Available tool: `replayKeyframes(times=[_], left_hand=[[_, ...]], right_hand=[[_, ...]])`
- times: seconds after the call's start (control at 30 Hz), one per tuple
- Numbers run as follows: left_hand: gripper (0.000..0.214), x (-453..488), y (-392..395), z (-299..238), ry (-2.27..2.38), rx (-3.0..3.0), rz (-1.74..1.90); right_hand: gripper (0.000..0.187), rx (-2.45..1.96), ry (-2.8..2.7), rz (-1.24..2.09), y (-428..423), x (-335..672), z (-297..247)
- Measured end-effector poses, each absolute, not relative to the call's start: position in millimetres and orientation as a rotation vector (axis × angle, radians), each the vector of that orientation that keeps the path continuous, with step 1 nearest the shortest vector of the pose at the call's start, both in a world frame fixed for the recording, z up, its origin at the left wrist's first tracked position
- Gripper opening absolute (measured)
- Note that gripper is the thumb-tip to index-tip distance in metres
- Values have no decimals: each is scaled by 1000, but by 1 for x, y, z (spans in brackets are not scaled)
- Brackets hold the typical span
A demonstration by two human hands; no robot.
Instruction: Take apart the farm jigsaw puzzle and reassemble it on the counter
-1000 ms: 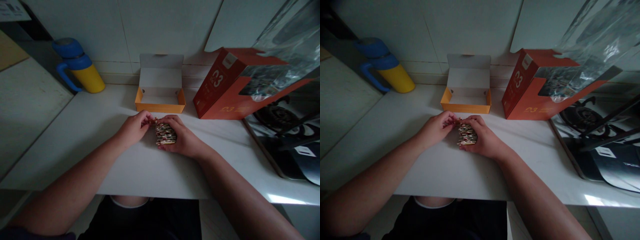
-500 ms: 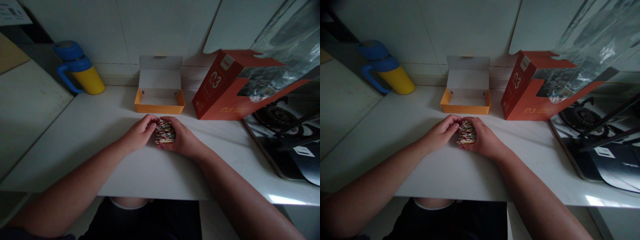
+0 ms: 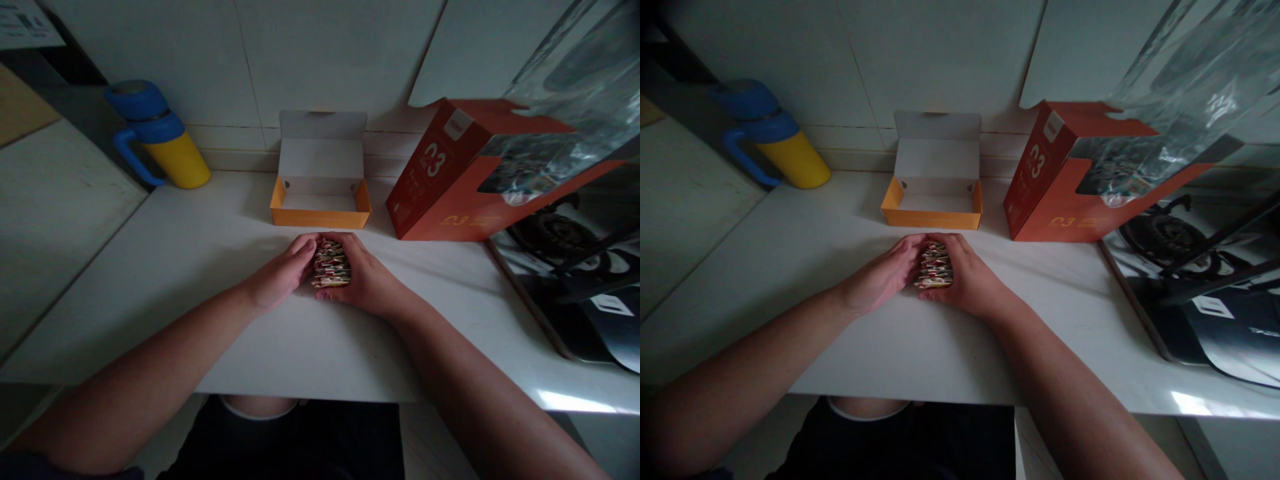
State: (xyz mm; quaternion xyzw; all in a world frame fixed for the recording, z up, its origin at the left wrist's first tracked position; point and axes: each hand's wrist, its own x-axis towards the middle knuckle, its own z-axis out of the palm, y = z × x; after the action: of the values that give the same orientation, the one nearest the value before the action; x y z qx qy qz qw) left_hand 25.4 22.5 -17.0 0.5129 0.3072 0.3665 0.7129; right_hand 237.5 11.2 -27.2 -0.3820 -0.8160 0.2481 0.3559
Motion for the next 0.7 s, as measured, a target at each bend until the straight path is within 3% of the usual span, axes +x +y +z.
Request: replayKeyframes(times=[0.13, 0.3, 0.43, 0.7], left_hand=[[64, 22, 24, -24, 617, 1307, 812], [105, 17, 23, -25, 751, 1731, 803], [98, 15, 22, -22, 903, 2013, 737], [88, 17, 19, -24, 945, 2113, 720]], right_hand=[[98, -979, -2091, 643, 11, 238, -27], [104, -972, -2104, 609, 11, 244, -26], [113, -1063, -2125, 624, 9, 251, -24], [109, -1127, -2136, 719, 6, 254, -21]])
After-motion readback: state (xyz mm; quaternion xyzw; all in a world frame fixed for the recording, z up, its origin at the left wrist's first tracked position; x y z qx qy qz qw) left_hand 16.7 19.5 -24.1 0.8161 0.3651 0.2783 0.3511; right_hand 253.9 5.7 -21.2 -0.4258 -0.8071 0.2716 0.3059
